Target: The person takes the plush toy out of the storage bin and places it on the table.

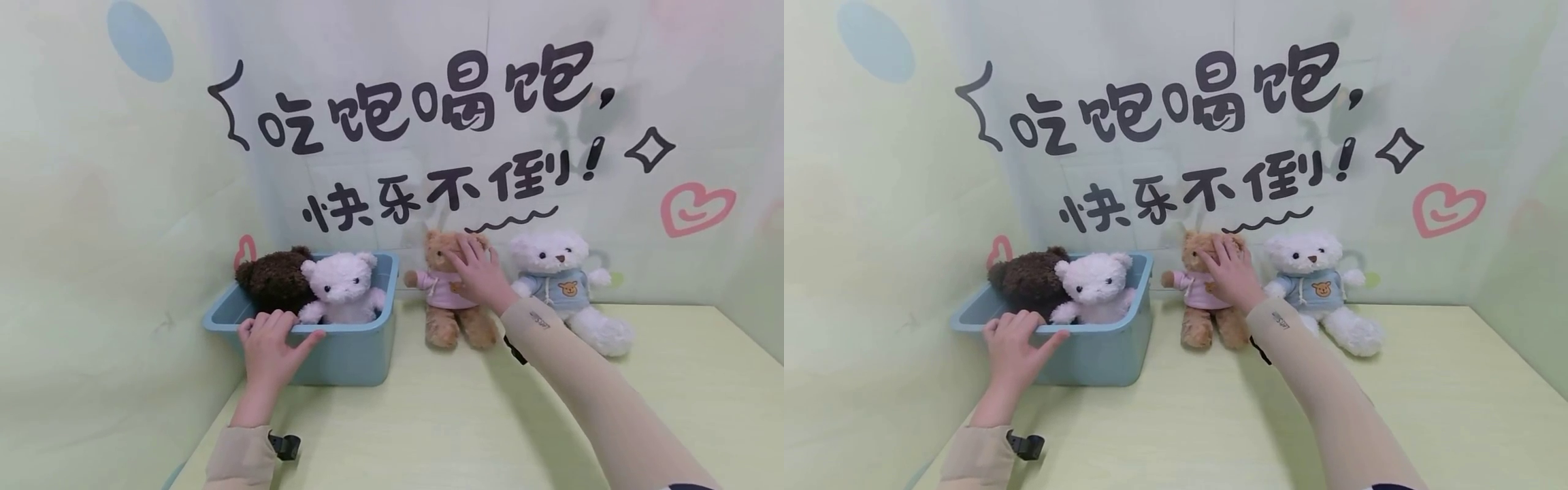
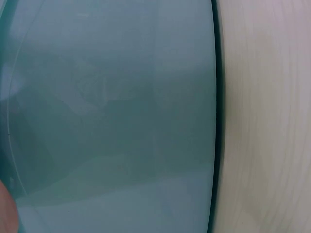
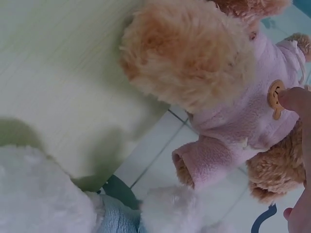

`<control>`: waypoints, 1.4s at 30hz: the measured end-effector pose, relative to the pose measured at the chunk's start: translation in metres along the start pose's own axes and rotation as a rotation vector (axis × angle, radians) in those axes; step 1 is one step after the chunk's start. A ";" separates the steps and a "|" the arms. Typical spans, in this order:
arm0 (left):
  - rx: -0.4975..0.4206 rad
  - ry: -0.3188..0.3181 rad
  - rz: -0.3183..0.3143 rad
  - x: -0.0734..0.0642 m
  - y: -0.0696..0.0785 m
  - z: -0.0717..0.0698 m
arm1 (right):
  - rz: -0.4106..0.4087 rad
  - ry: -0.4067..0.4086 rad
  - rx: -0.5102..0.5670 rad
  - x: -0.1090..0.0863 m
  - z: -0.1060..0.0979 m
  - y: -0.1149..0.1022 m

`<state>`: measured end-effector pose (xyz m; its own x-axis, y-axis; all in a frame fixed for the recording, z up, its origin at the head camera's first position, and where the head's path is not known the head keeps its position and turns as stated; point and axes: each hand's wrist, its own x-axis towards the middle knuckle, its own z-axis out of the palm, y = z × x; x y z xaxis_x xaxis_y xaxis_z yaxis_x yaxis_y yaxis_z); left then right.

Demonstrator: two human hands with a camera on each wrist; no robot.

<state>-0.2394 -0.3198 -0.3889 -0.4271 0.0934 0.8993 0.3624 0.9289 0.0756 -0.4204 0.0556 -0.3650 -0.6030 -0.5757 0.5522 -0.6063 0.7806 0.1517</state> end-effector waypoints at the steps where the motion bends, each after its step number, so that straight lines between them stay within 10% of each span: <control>1: 0.001 0.003 0.001 0.000 0.000 0.000 | 0.002 -0.007 -0.001 0.000 -0.002 0.000; 12: 0.000 0.019 0.013 0.000 -0.001 0.001 | 0.086 -0.145 -0.007 0.005 -0.044 0.018; 24: 0.002 -0.013 -0.007 0.000 0.002 -0.001 | 0.139 -0.003 0.041 0.027 -0.094 0.045; 42: 0.048 -0.143 0.019 0.007 -0.003 -0.014 | 0.039 -0.178 0.198 0.076 -0.100 -0.029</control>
<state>-0.2314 -0.3266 -0.3767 -0.5357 0.1581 0.8295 0.3333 0.9421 0.0358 -0.3970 0.0141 -0.2459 -0.6987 -0.5935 0.3994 -0.6598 0.7504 -0.0394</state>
